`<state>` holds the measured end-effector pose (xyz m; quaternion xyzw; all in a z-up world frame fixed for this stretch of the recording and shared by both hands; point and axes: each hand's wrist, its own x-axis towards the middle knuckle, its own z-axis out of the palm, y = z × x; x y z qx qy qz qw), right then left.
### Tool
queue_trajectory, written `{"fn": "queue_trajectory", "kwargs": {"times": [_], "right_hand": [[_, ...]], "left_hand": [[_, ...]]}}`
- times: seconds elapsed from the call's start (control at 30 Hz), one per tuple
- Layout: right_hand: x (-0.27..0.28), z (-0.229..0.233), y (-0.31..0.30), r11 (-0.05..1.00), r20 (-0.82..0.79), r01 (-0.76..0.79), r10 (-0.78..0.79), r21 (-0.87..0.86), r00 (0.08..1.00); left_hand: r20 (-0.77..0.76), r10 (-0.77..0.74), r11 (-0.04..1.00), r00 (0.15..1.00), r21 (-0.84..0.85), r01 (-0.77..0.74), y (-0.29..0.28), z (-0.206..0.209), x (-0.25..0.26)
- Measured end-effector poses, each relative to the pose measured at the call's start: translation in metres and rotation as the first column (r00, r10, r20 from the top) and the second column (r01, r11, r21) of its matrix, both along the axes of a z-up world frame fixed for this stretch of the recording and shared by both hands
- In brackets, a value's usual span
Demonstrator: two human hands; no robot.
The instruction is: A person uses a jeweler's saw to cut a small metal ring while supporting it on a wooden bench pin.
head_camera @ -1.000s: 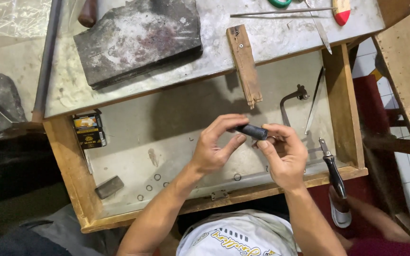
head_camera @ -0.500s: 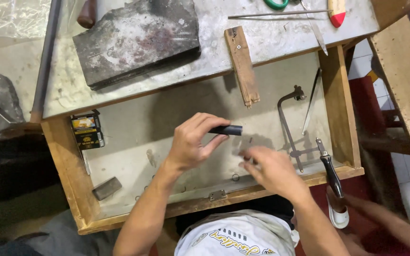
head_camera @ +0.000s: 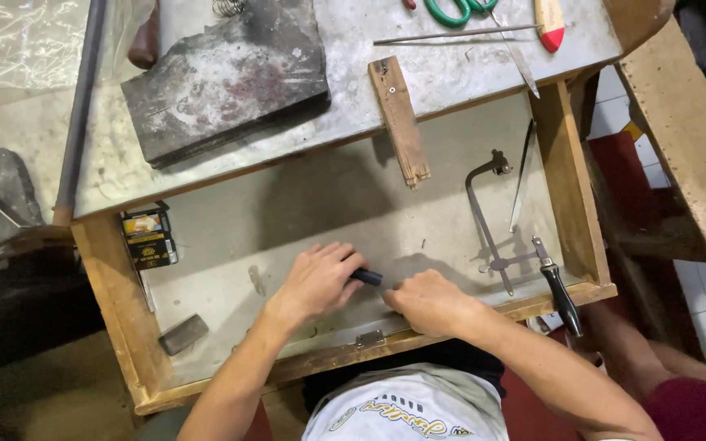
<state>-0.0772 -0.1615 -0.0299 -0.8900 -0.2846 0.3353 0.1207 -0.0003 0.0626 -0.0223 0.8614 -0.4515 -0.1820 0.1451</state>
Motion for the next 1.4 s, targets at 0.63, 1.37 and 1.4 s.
{"fn": "queue_trajectory", "kwargs": {"times": [0.63,1.37,1.4], "right_hand": [[-0.006,0.053,-0.039,-0.672,-0.851,0.529,-0.345,0.519,0.397],[-0.003,0.035,-0.027,-0.683,-0.838,0.496,-0.366,0.537,0.405],[-0.002,0.038,-0.026,-0.682,-0.835,0.49,-0.372,0.542,0.405]], "left_hand": [[-0.207,0.11,0.361,0.972,-0.903,-0.233,-0.082,0.1,0.011],[-0.424,-0.021,0.227,0.905,-0.884,-0.409,-0.086,0.101,0.008],[-0.427,-0.024,0.224,0.904,-0.884,-0.411,-0.086,0.101,0.008]]}}
